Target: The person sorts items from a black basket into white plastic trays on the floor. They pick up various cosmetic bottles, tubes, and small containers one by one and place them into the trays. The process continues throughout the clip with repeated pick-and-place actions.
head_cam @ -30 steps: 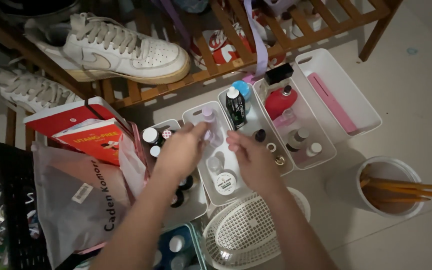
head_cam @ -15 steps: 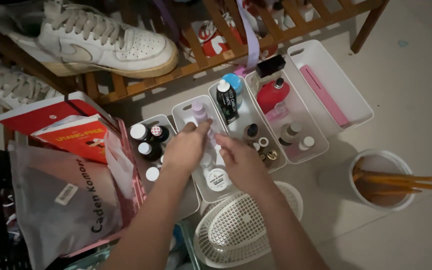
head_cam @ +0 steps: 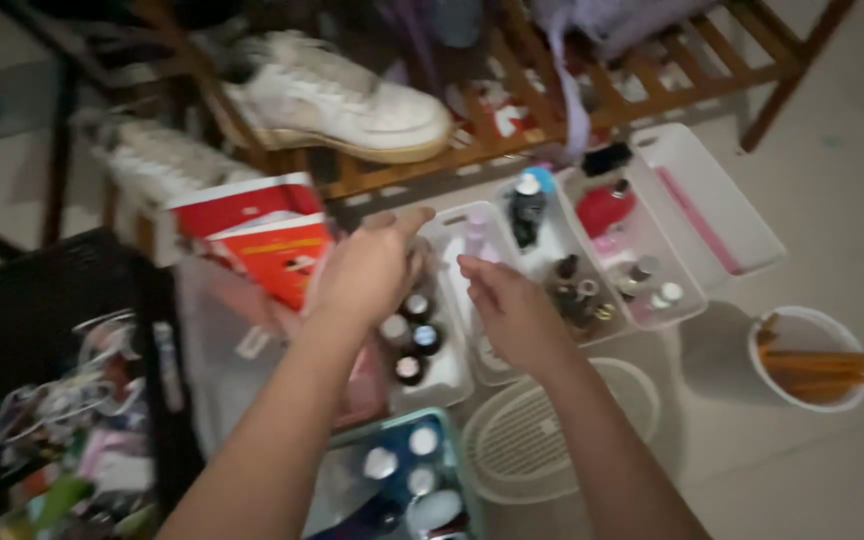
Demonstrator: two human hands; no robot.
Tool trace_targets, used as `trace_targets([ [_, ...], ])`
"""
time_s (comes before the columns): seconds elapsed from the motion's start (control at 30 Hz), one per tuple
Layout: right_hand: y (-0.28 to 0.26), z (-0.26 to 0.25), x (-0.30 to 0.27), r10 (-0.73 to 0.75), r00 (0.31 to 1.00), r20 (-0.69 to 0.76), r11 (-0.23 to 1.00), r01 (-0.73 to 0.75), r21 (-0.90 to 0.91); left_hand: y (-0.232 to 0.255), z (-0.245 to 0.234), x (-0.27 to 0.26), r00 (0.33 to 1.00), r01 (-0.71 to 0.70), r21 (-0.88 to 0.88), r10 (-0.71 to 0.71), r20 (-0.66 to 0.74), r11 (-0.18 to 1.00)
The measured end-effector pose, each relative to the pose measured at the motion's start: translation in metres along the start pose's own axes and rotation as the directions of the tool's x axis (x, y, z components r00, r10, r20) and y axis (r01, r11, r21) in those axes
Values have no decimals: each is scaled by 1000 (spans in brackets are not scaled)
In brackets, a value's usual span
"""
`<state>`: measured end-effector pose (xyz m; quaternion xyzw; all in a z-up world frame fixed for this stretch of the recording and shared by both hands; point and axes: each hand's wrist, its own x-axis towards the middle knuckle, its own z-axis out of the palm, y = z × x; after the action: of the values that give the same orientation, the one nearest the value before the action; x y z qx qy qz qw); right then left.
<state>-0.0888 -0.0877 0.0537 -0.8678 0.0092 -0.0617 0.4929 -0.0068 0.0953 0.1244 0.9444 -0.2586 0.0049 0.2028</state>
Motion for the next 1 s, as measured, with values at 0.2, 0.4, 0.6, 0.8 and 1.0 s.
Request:
trace_targets([
  [0.2,-86,52,1,-263,965,15,965,263,11,-64,-80,-55,994,18,-52,-23,-106,999],
  [0.4,-184,125,-17,-341,929,142,928,357,-107,-159,-168,-139,979,90,-108,-108,-173,990],
  [0.6,-249,226,-17,-531,807,258,825,562,-57,-268,-211,-217,903,430,25,-430,6,903],
  [0.8,-300,336,-7,-204,814,544,967,255,-18,-358,-194,-277,699,620,198,-649,300,759],
  [1.0,-275,426,-6,118,590,799,955,152,-253,-455,-108,-310,692,489,211,-524,496,846],
])
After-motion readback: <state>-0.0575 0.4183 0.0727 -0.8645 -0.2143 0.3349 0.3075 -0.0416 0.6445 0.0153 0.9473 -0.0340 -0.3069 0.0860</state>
